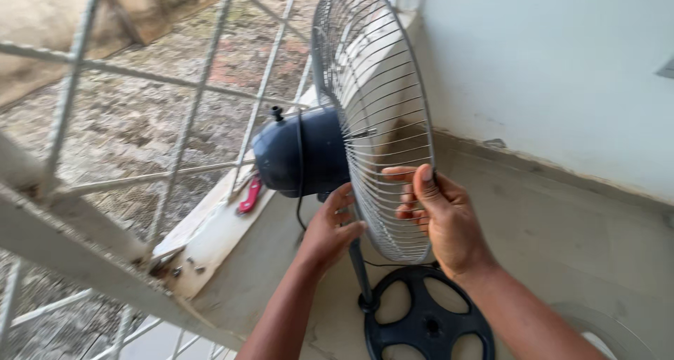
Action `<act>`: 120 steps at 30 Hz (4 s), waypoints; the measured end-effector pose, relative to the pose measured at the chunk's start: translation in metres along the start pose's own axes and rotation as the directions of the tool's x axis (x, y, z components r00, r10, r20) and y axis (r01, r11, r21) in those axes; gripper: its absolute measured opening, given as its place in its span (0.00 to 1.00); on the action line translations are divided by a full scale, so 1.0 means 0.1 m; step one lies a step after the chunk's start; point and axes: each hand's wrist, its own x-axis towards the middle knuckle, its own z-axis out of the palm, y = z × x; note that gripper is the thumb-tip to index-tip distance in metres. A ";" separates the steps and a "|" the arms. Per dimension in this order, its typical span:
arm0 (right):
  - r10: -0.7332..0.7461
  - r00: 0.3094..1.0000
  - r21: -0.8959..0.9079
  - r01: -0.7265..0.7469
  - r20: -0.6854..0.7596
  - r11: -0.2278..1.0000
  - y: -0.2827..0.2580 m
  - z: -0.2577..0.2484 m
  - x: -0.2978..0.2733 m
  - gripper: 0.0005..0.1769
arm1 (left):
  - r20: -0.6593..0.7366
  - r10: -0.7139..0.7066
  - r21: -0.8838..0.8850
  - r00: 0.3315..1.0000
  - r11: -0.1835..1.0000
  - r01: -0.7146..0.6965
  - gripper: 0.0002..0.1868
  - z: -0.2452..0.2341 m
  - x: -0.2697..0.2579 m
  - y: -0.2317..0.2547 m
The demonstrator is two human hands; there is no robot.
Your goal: The person uses scissors to loosen and remove screws from the base of a standing fan, then detaches the front wire cage. The fan blades and motor housing remain visible on the floor.
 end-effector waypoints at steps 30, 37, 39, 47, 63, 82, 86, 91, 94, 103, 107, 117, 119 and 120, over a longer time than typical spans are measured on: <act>0.030 1.000 0.278 -0.030 0.007 0.960 -0.82 -1.41 -0.37 0.34 | -0.049 0.127 0.100 0.991 0.988 -0.122 0.50 1.93 -0.58 0.73; 0.136 0.989 0.369 -0.104 -0.061 0.924 -0.94 -2.18 -0.78 0.33 | -0.080 0.218 -0.002 0.973 0.976 -0.219 0.51 2.95 -0.66 0.53; 0.186 0.974 0.401 -0.122 -0.126 0.908 -0.85 -2.33 -0.94 0.32 | -0.035 0.057 -0.018 0.998 0.998 -0.058 0.57 3.05 -0.76 0.48; 0.328 0.902 0.561 -0.123 -0.280 0.819 -0.51 -2.63 -1.12 0.28 | 0.051 0.004 0.248 0.999 0.969 -0.017 0.48 3.05 -0.95 0.64; 0.692 0.693 0.731 -0.365 -0.200 0.576 0.57 -2.43 -1.37 0.30 | 0.350 -0.121 0.329 0.929 0.944 -0.001 0.62 2.70 -1.84 -0.80; 0.789 0.588 0.635 -0.544 -0.177 0.548 1.88 -1.49 -2.76 0.23 | -0.214 -0.524 0.627 0.824 0.573 0.527 0.35 2.43 -3.46 -1.96; 0.746 0.662 0.644 -0.536 -0.080 0.545 2.31 -1.39 -2.98 0.16 | -0.213 -0.608 0.547 0.765 0.575 0.609 0.35 2.28 -3.61 -2.30; 0.843 0.513 0.566 -0.652 -0.160 0.504 2.86 -1.19 -3.13 0.20 | -0.209 -0.661 0.565 0.721 0.521 0.640 0.36 2.07 -3.77 -2.94; 0.842 0.533 0.489 -0.715 -0.081 0.499 3.28 -1.12 -3.15 0.19 | -0.158 -0.702 0.596 0.695 0.493 0.634 0.35 1.88 -3.75 -3.45; 0.895 0.423 0.097 -0.906 0.145 0.413 4.15 -0.93 -2.73 0.34 | -0.164 -0.821 0.437 0.547 0.437 0.786 0.25 1.27 -3.54 -4.47; 0.926 0.359 -0.001 -0.932 0.119 0.361 4.52 -0.93 -2.68 0.42 | -0.140 -0.911 0.239 0.388 0.349 0.906 0.24 0.89 -3.61 -4.82; 0.972 0.212 -0.202 -0.961 -0.102 0.189 5.71 -1.45 -3.01 0.34 | -0.286 -0.900 0.021 0.329 0.337 0.941 0.21 0.44 -3.85 -5.76; 0.974 0.186 -0.263 -0.954 -0.130 0.146 5.88 -1.49 -3.07 0.34 | -0.337 -0.900 -0.049 0.274 0.308 0.950 0.20 0.43 -3.87 -5.81; 0.975 0.184 -0.279 -0.950 -0.123 0.143 5.97 -1.48 -3.08 0.34 | -0.360 -0.899 -0.087 0.248 0.297 0.951 0.19 0.43 -3.87 -5.84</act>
